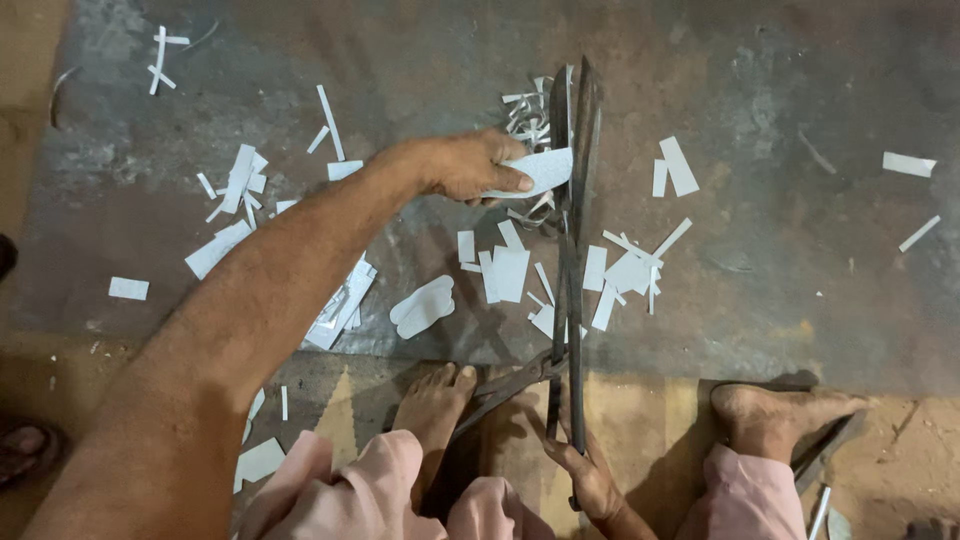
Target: The person sits on the ground and cuts white plastic pieces into narrow strips using large hand-held bench shears, placing each piece between the blades and squeezing the handles, then tossing the cut strips onto a pile on the metal sheet.
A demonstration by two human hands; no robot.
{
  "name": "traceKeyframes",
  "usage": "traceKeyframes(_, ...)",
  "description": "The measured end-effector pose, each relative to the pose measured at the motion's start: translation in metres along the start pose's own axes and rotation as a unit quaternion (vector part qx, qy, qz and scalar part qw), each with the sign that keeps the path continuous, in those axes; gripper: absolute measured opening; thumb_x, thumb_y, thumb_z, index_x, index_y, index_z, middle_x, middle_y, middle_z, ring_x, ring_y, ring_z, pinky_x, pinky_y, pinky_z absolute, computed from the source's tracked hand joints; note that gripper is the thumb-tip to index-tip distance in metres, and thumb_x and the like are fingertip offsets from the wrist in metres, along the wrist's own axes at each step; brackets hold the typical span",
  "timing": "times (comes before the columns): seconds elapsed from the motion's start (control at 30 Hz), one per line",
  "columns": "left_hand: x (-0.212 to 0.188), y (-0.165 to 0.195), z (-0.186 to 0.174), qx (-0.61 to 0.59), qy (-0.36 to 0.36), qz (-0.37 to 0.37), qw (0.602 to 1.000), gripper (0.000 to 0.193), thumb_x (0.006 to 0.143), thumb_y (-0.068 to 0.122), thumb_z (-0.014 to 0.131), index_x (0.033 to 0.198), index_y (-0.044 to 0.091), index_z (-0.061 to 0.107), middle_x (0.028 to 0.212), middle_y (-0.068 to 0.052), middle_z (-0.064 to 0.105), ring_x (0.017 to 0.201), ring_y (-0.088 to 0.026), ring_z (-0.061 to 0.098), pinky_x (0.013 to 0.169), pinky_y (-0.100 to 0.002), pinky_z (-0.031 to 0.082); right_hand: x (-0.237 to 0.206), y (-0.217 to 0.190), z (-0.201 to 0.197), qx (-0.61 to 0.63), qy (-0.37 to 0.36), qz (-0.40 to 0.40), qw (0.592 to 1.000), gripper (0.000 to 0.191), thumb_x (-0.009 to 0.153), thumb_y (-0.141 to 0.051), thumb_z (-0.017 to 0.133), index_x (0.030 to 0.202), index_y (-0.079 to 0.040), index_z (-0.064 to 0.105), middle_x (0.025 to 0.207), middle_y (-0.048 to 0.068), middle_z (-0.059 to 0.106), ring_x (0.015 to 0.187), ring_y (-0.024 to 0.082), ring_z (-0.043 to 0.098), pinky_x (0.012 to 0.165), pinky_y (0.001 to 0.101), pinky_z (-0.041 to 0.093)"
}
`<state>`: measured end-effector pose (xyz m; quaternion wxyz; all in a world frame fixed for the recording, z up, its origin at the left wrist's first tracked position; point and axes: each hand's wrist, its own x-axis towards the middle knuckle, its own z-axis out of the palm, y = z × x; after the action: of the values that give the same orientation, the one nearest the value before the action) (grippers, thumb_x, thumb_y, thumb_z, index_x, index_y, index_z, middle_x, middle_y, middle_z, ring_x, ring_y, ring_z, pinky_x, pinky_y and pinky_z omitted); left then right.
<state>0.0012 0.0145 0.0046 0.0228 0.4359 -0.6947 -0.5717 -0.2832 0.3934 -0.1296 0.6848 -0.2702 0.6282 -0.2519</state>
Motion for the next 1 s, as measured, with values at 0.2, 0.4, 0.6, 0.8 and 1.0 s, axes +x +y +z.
traceKeyframes(0.2,-0.002,-0.002,0.004,-0.023,-0.030,0.004,0.999,0.032,0.097,0.035,0.064,0.115,0.009,0.069,0.080,-0.002,0.065,0.064,-0.011,0.055,0.052,-0.029,0.045,-0.023,-0.014,0.002,-0.044,0.004,0.033,0.999,0.086,0.084,-0.023,0.064,0.159,-0.006,0.025,0.165,0.011,0.035,0.152,0.022,0.031,0.119,0.0389,0.028)
traceKeyframes(0.4,-0.001,0.001,0.002,-0.023,-0.038,0.027,0.999,0.031,0.096,0.033,0.065,0.109,0.005,0.069,0.076,-0.003,0.065,0.060,-0.011,0.056,0.049,-0.030,0.045,-0.035,-0.027,0.004,-0.041,-0.012,0.024,0.999,0.083,0.084,-0.021,0.063,0.157,-0.003,0.030,0.165,0.011,0.037,0.152,0.023,0.032,0.118,0.0399,0.029)
traceKeyframes(0.6,-0.002,0.008,0.001,0.013,-0.037,0.003,0.999,0.033,0.096,0.035,0.065,0.113,0.006,0.069,0.075,-0.002,0.066,0.059,-0.011,0.056,0.049,-0.030,0.045,-0.033,-0.029,0.009,-0.055,-0.012,0.005,0.998,0.082,0.083,-0.020,0.062,0.157,-0.003,0.031,0.161,0.013,0.042,0.147,0.025,0.038,0.116,0.0402,0.032)
traceKeyframes(0.8,-0.001,0.006,-0.001,0.009,-0.039,-0.002,0.999,0.033,0.096,0.034,0.065,0.116,0.008,0.069,0.074,-0.003,0.063,0.058,-0.012,0.051,0.048,-0.030,0.041,-0.026,-0.032,0.013,-0.061,-0.007,-0.018,0.998,0.082,0.083,-0.020,0.061,0.157,-0.002,0.033,0.158,0.015,0.047,0.142,0.027,0.044,0.113,0.0404,0.036)
traceKeyframes(1.0,0.007,0.001,-0.006,-0.005,-0.063,-0.002,0.998,0.033,0.097,0.035,0.066,0.115,0.007,0.070,0.074,-0.001,0.065,0.059,-0.010,0.054,0.049,-0.028,0.043,-0.023,-0.035,0.015,-0.080,0.001,-0.058,0.995,0.081,0.082,-0.019,0.060,0.157,-0.002,0.035,0.154,0.017,0.052,0.137,0.029,0.050,0.111,0.0407,0.039)
